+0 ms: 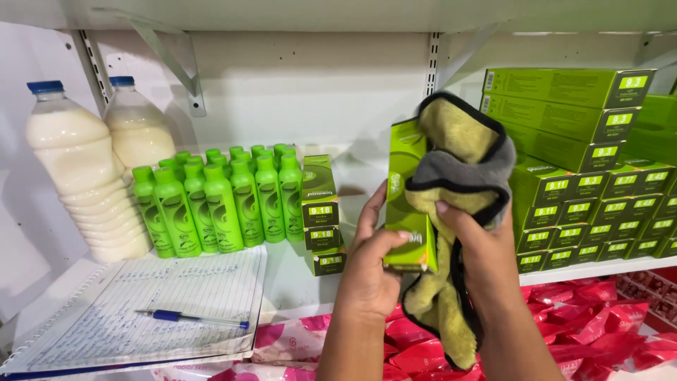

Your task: Wiping down beauty product boxes and organizing them on a stockroom shelf.

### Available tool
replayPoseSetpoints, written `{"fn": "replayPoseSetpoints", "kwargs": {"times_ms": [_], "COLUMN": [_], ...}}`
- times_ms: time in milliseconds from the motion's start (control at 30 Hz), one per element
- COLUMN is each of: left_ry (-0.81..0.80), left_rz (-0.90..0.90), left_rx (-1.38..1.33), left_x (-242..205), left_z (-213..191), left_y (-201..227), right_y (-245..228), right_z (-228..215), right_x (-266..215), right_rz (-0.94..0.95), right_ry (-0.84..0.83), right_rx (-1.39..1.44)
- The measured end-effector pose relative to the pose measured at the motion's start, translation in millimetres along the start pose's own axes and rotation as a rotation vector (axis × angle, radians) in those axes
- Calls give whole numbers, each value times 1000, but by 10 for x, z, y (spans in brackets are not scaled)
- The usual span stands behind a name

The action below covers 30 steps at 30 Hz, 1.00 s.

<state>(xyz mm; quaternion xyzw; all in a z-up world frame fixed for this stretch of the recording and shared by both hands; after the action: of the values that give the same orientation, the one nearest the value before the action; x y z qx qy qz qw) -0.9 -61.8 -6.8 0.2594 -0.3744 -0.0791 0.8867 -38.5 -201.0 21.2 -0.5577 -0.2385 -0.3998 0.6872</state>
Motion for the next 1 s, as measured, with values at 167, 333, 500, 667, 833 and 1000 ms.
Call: {"fn": "replayPoseSetpoints", "kwargs": {"times_ms": [167,333,500,667,833,1000], "left_ry": [21,60,99,-9,10,-127], "left_rz": [21,229,238,391,-56,-72], "left_rx": [43,480,1113,1365,650,21], "left_x": [81,166,-111,-398,-322,-148], "left_z": [89,-58,279,481,248,103], "left_y": [58,34,474,713,759,431], "right_y": [26,112,-9,-49,-75,27], "right_z": [182,265,277,243,439,477], "right_x": [-54,-26,506,778,563,498], "right_rz": [104,122,151,278,628,413], "right_ry": [-10,-109,-38,-56,-243,-301], "right_rx": [26,109,32,144,521,788]}}
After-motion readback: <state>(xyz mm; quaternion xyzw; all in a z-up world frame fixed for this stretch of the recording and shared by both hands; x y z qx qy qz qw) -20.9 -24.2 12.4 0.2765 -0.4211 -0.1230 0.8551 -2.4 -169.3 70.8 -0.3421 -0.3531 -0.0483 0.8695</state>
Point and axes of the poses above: each hand's wrist, its own x-axis towards the middle knuckle, its own z-axis out of the palm, y = z × x, the point moved 4 cm from there along x, towards the middle knuckle, and after that the axes turned 7 degrees about -y, right-handed, at the moved point
